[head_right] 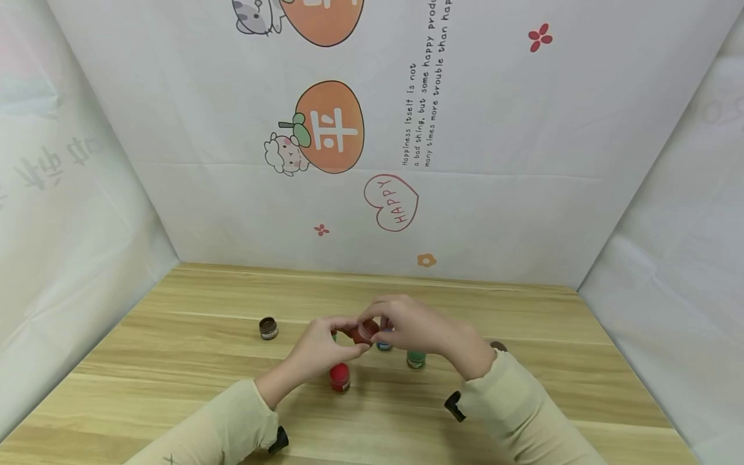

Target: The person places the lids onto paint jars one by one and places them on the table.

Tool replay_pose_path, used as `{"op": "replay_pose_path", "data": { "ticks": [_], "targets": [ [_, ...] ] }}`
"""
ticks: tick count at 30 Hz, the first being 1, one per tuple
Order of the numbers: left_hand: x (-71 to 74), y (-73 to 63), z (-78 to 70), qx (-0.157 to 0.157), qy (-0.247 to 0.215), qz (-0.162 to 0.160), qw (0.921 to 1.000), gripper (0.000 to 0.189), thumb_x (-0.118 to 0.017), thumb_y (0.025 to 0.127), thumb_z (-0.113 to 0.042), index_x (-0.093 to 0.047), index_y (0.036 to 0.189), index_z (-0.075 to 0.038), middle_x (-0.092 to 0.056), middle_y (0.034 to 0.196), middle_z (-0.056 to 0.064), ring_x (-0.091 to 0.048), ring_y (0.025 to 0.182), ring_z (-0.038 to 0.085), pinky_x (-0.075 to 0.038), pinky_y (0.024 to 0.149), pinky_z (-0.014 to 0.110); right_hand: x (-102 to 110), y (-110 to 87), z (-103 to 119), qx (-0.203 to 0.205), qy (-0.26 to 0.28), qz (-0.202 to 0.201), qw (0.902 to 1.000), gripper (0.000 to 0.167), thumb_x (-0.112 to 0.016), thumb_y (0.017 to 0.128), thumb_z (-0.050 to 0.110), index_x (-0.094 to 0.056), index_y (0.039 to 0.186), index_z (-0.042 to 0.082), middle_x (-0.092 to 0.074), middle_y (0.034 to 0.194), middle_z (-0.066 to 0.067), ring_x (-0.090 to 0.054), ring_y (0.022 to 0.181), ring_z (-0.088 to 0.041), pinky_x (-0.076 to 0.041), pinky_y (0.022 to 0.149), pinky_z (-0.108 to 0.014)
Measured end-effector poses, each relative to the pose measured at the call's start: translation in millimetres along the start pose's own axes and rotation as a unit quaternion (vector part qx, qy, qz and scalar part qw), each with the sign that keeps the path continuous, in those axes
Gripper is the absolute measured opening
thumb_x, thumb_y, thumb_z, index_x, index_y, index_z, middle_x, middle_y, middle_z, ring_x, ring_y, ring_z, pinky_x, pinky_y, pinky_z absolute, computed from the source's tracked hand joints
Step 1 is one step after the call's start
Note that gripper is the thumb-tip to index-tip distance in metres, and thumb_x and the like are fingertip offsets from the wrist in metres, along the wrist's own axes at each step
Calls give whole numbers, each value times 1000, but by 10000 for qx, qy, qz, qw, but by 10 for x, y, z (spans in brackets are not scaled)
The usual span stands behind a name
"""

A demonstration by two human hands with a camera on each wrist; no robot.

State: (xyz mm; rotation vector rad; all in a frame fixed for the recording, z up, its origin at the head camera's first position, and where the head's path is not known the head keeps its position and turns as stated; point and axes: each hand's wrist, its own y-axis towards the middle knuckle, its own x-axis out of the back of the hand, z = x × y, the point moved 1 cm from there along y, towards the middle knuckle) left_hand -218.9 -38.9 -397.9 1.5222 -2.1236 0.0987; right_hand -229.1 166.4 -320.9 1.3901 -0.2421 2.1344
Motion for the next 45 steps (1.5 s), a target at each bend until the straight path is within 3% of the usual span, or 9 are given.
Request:
{"op": "replay_pose_path", "data": {
  "ticks": [9, 12, 14, 17, 21, 28, 36, 45],
  "targets": [
    [-10, -5, -15, -49, -158, -36, 9999, 23, -83, 87, -22, -79, 107, -12, -71, 93, -9, -67, 99, 30, -52, 89, 51, -62, 11, -22, -485, -228, -212, 9983, 26, -67, 102, 24, -72, 120, 6, -70, 105, 2, -61, 82, -5, -54, 71, -26],
    [-6, 0, -25, -71, -66, -54, 9999, 24, -83, 87, -21, -79, 108, -10, -72, 95, -7, -67, 99, 29, -52, 90, 53, -58, -1, -21, -665, -294, -231, 9971, 31, -69, 101, 26, -70, 125, 6, -70, 107, 1, -64, 88, -9, -55, 74, -29],
    [0, 3, -19, -53, 17, -74, 10000, 27, -83, 87, -21, -78, 110, -9, -72, 96, -6, -67, 99, 27, -52, 88, 49, -47, -11, -22, -572, -329, -234, 9975, 32, -72, 98, 20, -69, 127, 6, -70, 111, 1, -66, 94, -13, -56, 77, -32],
    [10, 6, -2, -4, 99, -91, 9999, 30, -83, 87, -22, -78, 113, -8, -73, 99, -5, -66, 100, 28, -53, 85, 42, -28, -18, -28, -125, -342, -293, 9989, 32, -76, 93, 7, -70, 124, 9, -69, 117, 1, -66, 101, -15, -56, 81, -33],
    [12, 5, 12, 29, 108, -59, 9999, 33, -83, 87, -23, -78, 116, -8, -74, 102, -4, -65, 102, 31, -52, 83, 37, -19, -10, -37, 280, -288, -266, 9988, 30, -76, 90, -2, -73, 118, 11, -68, 111, 4, -65, 100, -12, -56, 81, -33],
    [-2, 0, 25, -50, 169, -83, 9998, 30, -84, 86, -23, -79, 113, -9, -73, 99, -4, -65, 98, 27, -52, 83, 39, -44, -8, -18, 93, -254, -166, 9995, 30, -74, 92, -1, -73, 121, 8, -67, 111, 2, -66, 98, -11, -56, 79, -25],
    [-7, -16, 34, -138, 133, -91, 9998, 27, -84, 86, -23, -79, 109, -10, -73, 96, -7, -64, 96, 14, -52, 90, 52, -112, -4, -6, -290, -421, -230, 9984, 28, -72, 97, 10, -71, 125, 10, -65, 113, 1, -64, 93, -9, -56, 77, -28],
    [2, -16, 45, -107, 99, -123, 9998, 32, -84, 87, -24, -78, 114, -9, -73, 100, -5, -65, 100, 30, -52, 88, 52, -136, -1, -19, -114, -284, -348, 9989, 33, -76, 92, 5, -72, 125, 7, -67, 114, -1, -65, 98, -12, -56, 80, -29]
  ]
}}
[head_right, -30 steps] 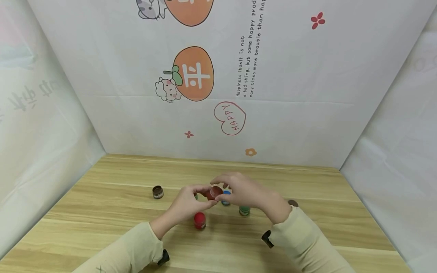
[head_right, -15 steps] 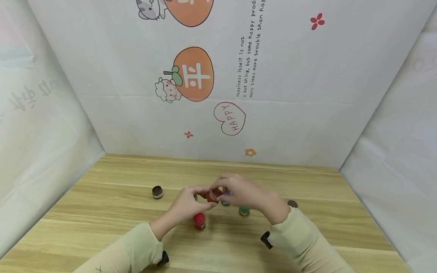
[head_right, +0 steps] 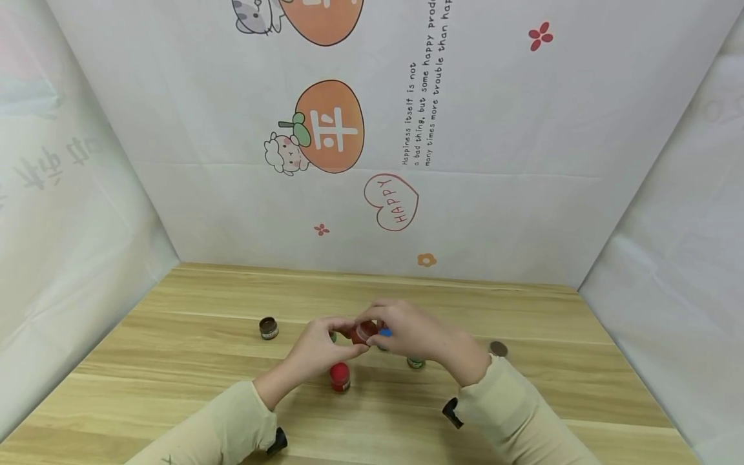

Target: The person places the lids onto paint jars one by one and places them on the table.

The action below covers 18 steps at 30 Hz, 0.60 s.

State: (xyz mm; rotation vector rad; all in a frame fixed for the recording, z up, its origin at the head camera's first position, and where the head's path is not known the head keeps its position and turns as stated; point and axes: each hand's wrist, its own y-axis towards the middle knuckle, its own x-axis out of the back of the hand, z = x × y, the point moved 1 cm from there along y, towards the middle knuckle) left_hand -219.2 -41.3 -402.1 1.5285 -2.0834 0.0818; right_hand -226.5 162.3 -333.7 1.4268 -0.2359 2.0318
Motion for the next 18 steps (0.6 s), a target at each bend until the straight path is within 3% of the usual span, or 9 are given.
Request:
{"op": "replay_pose_path", "data": {
  "ticks": [12, 18],
  "targets": [
    [13, -18, -30, -6, 12, -404, 9992, 22, -85, 86, -24, -79, 103, -13, -73, 93, -10, -67, 95, 26, -52, 79, 35, -6, 27, 33, 101, -83, -351, 9993, 33, -76, 93, 5, -72, 125, 1, -69, 108, -6, -66, 89, -13, -55, 71, -25],
    [23, -25, -51, -9, 1, -504, 9987, 22, -84, 87, -27, -79, 104, -14, -73, 92, -11, -65, 91, 16, -54, 81, 41, 5, 41, 77, -125, -88, -379, 9992, 32, -76, 93, 6, -72, 125, 2, -69, 107, -5, -64, 86, -11, -54, 69, -24]
  ]
}}
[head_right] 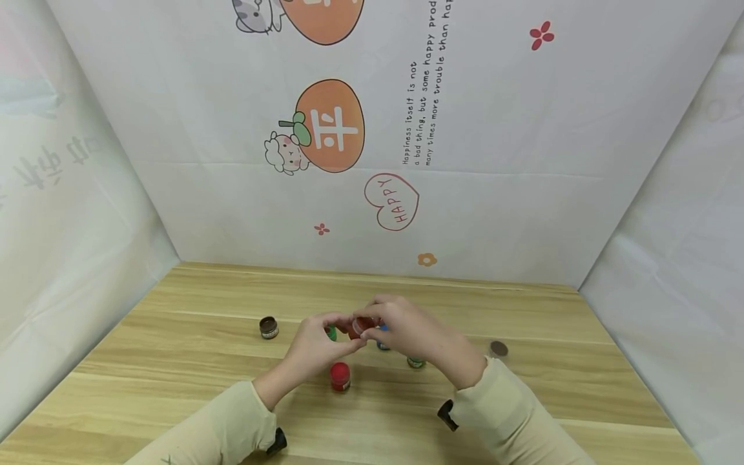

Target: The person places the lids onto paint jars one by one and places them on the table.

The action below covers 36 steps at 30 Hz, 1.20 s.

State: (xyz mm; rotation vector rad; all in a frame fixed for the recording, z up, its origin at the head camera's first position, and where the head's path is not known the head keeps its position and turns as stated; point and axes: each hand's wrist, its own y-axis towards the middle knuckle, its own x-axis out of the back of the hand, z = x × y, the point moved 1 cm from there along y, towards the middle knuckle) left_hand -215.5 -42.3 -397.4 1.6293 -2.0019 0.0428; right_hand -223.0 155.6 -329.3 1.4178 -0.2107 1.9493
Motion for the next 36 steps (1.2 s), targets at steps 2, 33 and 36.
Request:
{"op": "replay_pose_path", "data": {
  "ticks": [2, 33, 36],
  "targets": [
    [5, -1, 1, -14, -28, -17, 10000, 23, -84, 87, -27, -79, 105, -13, -73, 92, -10, -65, 93, 19, -54, 83, 46, 1, 6, 19, -105, -59, -1, 9999, 32, -76, 94, 7, -72, 125, 2, -68, 107, -5, -63, 86, -10, -54, 69, -25],
    [866, 18, 314, 298, 642, -354, 9969, 33, -81, 91, -24, -74, 121, -13, -72, 110, 7, -63, 103, 21, -50, 86, 44, -95, -156, -79, -179, -583, 108, 9981, 30, -79, 88, 1, -75, 117, 5, -68, 105, -2, -64, 88, -12, -53, 70, -24],
    [983, -3, 388, 238, 790, -395, 9958, 32, -79, 92, -24, -73, 121, -11, -72, 110, 9, -63, 103, 25, -51, 85, 46, -144, -190, -107, -170, -583, 156, 9980, 29, -80, 87, 1, -75, 115, 4, -67, 104, -3, -65, 89, -12, -55, 72, -25]
  ]
}}
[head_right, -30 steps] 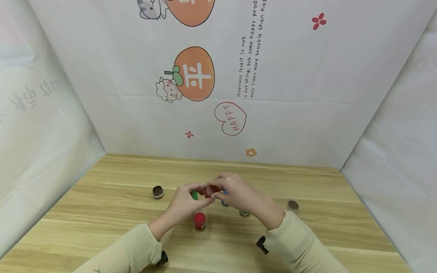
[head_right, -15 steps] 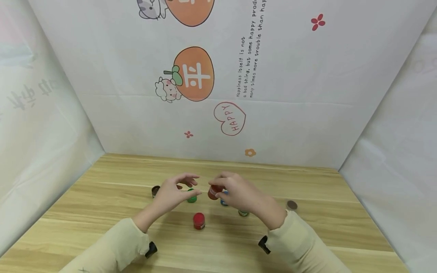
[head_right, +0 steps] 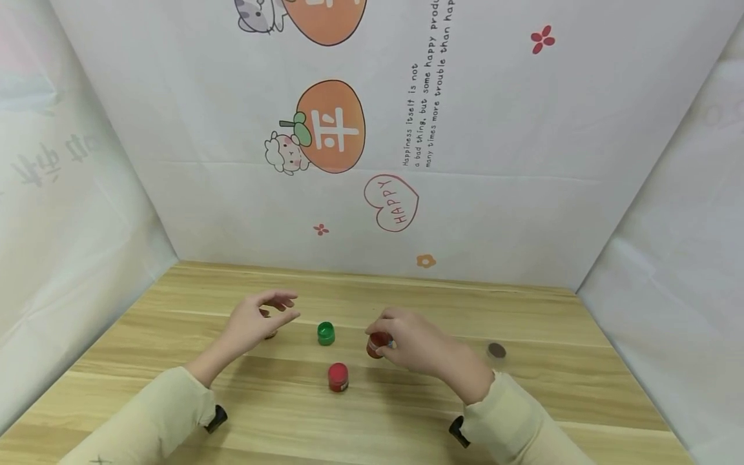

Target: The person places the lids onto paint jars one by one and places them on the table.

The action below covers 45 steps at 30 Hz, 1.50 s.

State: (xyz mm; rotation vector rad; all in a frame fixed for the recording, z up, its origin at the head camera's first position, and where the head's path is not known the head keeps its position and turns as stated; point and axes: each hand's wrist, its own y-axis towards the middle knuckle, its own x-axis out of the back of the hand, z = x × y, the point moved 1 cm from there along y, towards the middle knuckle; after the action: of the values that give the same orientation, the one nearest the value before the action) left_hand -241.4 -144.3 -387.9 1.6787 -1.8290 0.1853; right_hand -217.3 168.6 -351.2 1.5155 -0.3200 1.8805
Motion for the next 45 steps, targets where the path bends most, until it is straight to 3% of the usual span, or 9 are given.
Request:
{"op": "replay_pose_path", "data": {
  "ticks": [4, 11, 21, 26, 30, 37, 45],
  "targets": [
    [119, 5, 153, 83, 209, -13, 9997, 34, -78, 94, -26, -72, 123, -8, -71, 113, 11, -64, 105, 28, -53, 85, 47, -77, -44, -22, -68, 47, 152, 9998, 26, -79, 88, 1, -76, 114, 4, -65, 102, -2, -61, 86, -10, -54, 70, -24],
    [274, 42, 391, 615, 430, 139, 9971, 45, -76, 95, -29, -66, 132, -5, -67, 125, 15, -61, 111, 32, -50, 93, 52, -191, -124, -25, -600, 93, 608, 9963, 24, -78, 91, 9, -76, 115, 6, -64, 107, -1, -58, 86, -9, -53, 72, -25],
    [366, 63, 628, 919, 757, 878, 9890, 63, -84, 87, -19, -58, 139, 4, -62, 131, 23, -60, 112, 39, -50, 92, 53, -333, -203, -69, -451, -76, 627, 9970, 24, -83, 86, 8, -77, 109, 10, -64, 102, 3, -58, 87, -6, -53, 73, -25],
    [337, 64, 675, 1084, 819, 1122, 9844, 62, -87, 82, -13, -60, 134, 7, -64, 124, 21, -63, 110, 38, -50, 95, 53, -363, -219, -90, -561, 95, 737, 9957, 24, -82, 87, 8, -77, 110, 10, -63, 102, 4, -57, 87, -5, -52, 73, -25],
    [305, 83, 674, 1038, 929, 1270, 9821, 53, -88, 80, -8, -64, 125, 9, -66, 117, 18, -65, 108, 36, -51, 94, 50, -364, -226, -91, -559, 140, 747, 9955, 24, -82, 87, 8, -77, 110, 9, -64, 103, 3, -59, 89, -7, -53, 74, -26],
    [263, 101, 652, 1026, 1193, 1310, 9788, 34, -86, 81, -6, -71, 110, 4, -68, 104, 8, -64, 99, 27, -53, 89, 46, -367, -233, -93, -662, 264, 797, 9943, 24, -81, 88, 8, -77, 112, 9, -64, 105, 3, -59, 91, -7, -53, 75, -26],
    [278, 103, 602, 1104, 1349, 1308, 9760, 29, -85, 85, -12, -72, 107, 1, -70, 101, 6, -65, 98, 26, -52, 89, 50, -358, -257, -103, -623, 296, 775, 9946, 28, -81, 88, 9, -76, 115, 8, -65, 107, 2, -60, 92, -8, -53, 75, -26]
  ]
}}
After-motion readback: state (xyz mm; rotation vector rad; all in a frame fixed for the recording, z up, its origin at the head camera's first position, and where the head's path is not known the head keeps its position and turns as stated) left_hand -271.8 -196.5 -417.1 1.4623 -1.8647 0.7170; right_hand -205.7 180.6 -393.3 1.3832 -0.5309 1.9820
